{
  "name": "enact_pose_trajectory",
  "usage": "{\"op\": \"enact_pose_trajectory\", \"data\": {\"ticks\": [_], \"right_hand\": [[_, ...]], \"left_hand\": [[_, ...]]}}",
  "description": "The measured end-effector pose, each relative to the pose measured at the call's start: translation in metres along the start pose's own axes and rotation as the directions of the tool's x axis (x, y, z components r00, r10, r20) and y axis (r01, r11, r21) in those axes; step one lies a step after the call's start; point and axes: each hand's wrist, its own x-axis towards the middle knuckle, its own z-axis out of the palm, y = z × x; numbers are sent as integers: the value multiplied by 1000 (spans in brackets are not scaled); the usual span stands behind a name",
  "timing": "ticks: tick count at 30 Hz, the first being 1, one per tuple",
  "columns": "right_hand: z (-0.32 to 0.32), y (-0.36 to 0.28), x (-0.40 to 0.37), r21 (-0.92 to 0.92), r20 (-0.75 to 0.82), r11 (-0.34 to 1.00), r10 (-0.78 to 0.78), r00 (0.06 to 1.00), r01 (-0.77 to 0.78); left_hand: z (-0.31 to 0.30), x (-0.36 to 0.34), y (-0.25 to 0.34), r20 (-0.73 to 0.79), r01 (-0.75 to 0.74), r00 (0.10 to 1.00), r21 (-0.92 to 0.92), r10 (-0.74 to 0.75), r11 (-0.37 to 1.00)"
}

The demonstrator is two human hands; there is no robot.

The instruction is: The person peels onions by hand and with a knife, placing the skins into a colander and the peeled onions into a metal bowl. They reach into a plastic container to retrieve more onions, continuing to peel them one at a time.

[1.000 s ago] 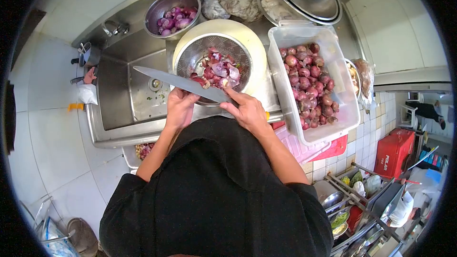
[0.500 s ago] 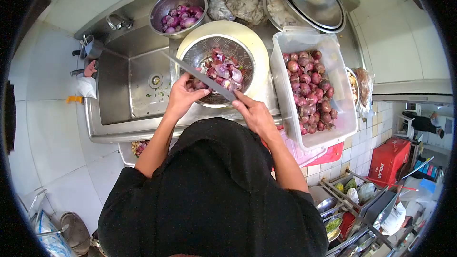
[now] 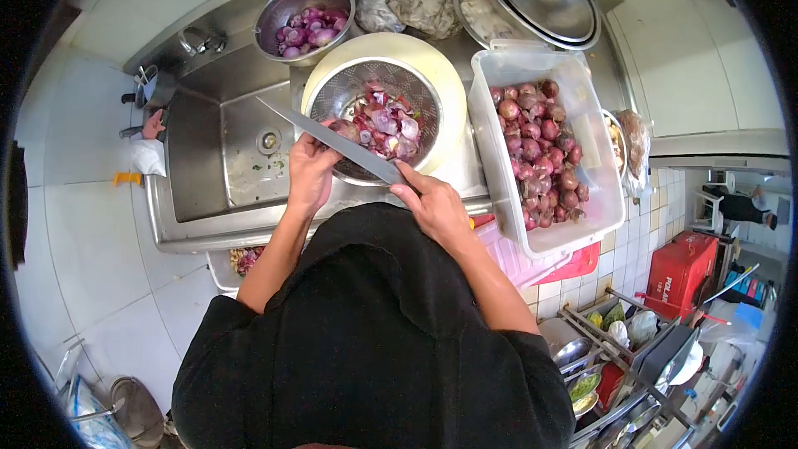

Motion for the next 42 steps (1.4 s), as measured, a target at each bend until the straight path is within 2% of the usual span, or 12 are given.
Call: {"op": "enact_pose_trajectory", "data": {"ticks": [10,13,16,17,19,20,22,24,26,31,38,42], "right_hand": [[24,-23,29,102,-77,994,-39,996,47],[23,-30,35,88,-78,995,-34,996,41],[23,-28,45,68,-70,997,-18,997,23],[30,-21,49,127,-134,989,-52,990,70],[43,-11,56,229,-264,958,-110,958,173],[38,-3,58,379,-111,925,57,992,-11],[8,-16,57,558,261,725,310,914,-405],[-15,-31,54,688,390,537,294,873,-488],[-21,-27,58,693,459,485,275,845,-534],[-12,-22,62,711,419,478,301,856,-516],[-9,-8,77,724,418,381,419,806,-575],[-12,-5,79,677,381,459,449,808,-575]], "left_hand": [[17,-3,4,39,-152,988,170,147,974],[11,6,12,142,86,983,200,-116,976],[19,-1,-1,63,76,994,176,-88,981],[24,-4,-11,55,-43,998,164,34,985],[30,-10,-14,49,-103,994,215,94,971],[33,-11,-14,44,-135,991,238,128,962],[21,-7,-7,136,-30,991,110,15,993],[6,6,-6,272,90,960,-69,-68,994],[4,8,-11,296,147,950,-142,-99,979],[20,12,-19,109,174,981,-115,-162,978],[6,11,-19,177,200,973,-338,-147,920],[-4,14,-11,229,304,949,-467,-219,831]]}}
